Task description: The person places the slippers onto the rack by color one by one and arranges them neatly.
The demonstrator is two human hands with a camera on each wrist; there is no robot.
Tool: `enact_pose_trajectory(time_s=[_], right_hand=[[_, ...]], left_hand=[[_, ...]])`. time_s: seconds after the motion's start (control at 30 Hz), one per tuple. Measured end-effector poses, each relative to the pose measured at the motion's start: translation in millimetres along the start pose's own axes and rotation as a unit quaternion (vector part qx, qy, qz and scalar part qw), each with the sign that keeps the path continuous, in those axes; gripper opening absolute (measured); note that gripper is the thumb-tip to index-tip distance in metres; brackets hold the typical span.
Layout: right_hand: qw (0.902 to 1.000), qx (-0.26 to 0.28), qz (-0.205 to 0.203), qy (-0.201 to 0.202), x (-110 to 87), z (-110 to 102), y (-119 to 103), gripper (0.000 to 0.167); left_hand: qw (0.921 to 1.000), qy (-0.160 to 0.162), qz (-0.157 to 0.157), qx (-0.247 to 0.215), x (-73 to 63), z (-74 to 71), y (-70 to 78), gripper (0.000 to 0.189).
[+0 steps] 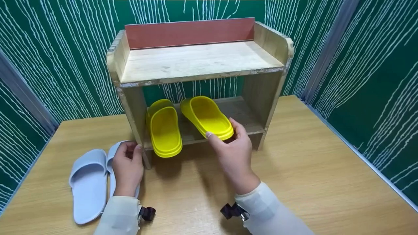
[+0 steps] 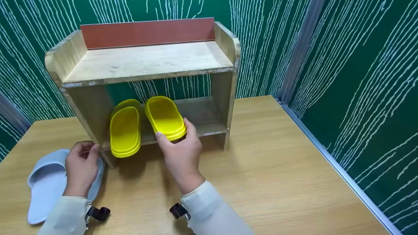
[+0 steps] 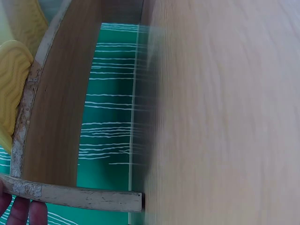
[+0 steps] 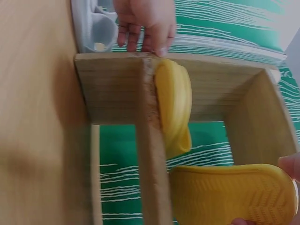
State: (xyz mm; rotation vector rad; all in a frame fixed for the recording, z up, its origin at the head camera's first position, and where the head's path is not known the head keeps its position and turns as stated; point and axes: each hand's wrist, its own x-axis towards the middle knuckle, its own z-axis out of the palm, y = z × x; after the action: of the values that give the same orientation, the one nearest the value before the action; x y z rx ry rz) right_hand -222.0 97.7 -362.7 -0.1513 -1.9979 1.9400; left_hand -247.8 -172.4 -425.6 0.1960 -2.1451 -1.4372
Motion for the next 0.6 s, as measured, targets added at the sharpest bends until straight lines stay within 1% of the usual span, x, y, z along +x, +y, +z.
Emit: enact_pose_trajectory(time_s=[0.17, 0.6], right_hand=[[0.9999, 0.007, -0.004, 0.006, 0.4, 12, 8, 0.083], [0.9999, -0.002, 0.015, 0.006, 5.3, 33, 21, 0.084]], left_hand=[[1.0, 0.001, 0.003, -0.003, -0.6, 0.0, -0.2, 0.016], [0.9998, -0.005, -0.017, -0.008, -0.1, 0.3, 1.6, 0.018]])
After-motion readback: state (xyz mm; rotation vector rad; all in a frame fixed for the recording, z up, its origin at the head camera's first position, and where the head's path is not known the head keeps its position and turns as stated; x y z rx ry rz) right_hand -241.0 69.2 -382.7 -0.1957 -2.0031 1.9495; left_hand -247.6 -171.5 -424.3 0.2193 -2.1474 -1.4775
